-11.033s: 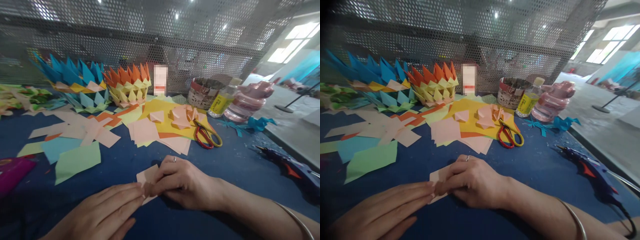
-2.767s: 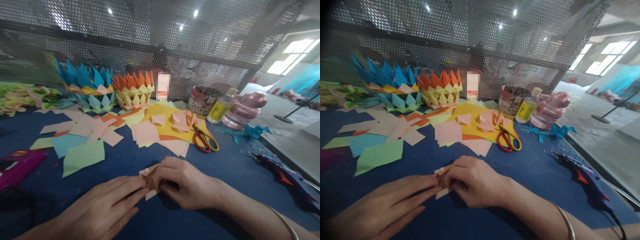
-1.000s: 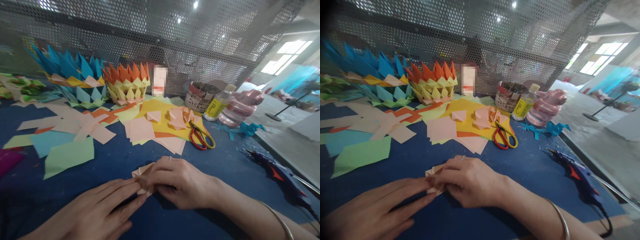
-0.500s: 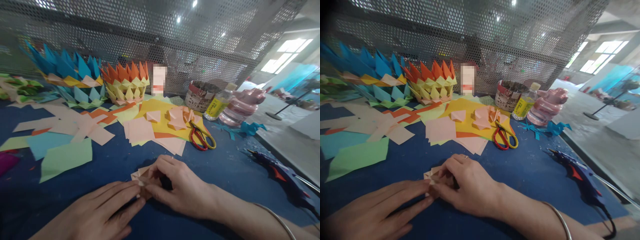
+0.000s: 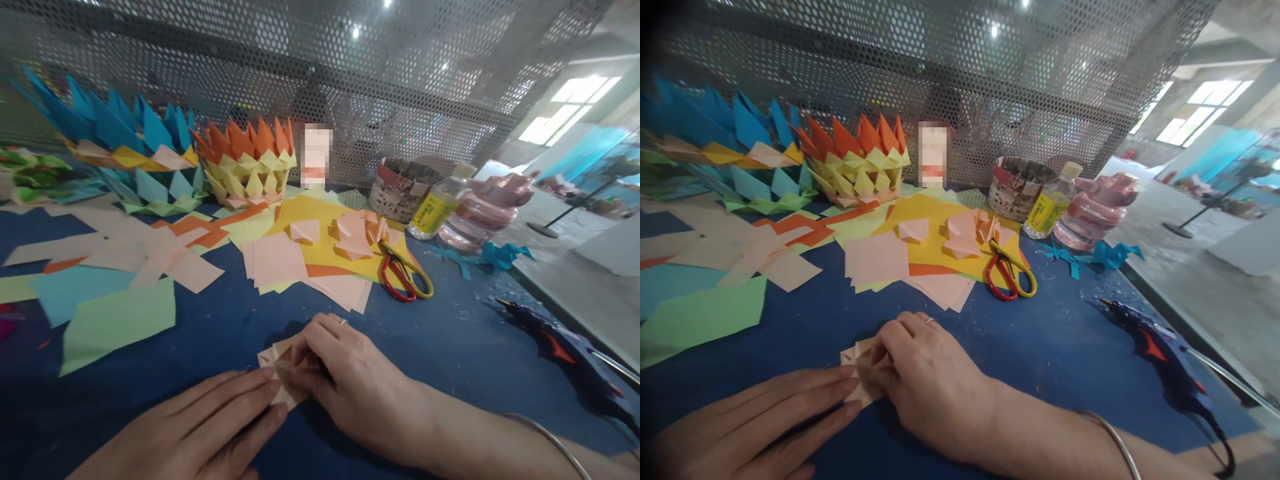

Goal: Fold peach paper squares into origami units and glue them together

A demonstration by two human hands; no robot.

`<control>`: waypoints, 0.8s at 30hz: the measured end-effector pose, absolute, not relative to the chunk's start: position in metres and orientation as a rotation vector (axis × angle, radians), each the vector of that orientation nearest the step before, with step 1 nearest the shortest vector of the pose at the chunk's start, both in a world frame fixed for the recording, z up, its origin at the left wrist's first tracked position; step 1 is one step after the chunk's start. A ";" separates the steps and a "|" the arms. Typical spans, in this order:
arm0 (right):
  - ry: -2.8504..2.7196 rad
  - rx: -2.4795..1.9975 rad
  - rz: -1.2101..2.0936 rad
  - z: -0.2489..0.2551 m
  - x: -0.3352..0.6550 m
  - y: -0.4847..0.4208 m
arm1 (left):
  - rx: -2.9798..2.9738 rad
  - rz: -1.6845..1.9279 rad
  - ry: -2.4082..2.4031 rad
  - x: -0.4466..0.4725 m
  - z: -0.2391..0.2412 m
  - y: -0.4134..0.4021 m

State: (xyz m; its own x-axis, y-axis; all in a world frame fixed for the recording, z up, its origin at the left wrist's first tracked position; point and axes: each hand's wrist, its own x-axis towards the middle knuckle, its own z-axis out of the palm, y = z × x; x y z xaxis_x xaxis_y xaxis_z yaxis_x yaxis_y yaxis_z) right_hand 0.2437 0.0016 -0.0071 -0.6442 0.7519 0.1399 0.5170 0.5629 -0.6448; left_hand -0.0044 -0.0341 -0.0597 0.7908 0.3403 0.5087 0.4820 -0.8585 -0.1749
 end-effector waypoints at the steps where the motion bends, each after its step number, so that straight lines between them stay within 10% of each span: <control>1: -2.411 -1.012 0.786 -0.008 0.244 0.002 | -2.691 -0.681 -0.618 -0.005 -0.060 -0.034; 24: -2.639 -0.642 0.619 0.009 0.268 0.033 | -2.702 -0.687 -0.802 -0.003 -0.055 -0.042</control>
State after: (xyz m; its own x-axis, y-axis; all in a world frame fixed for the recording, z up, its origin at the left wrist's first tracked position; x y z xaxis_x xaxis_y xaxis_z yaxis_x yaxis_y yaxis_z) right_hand 0.2676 0.0334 0.0085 -0.8346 0.5002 0.2307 0.3453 0.8015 -0.4883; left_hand -0.0033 -0.0420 -0.0546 0.7389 0.4512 0.5003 0.5640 -0.8205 -0.0929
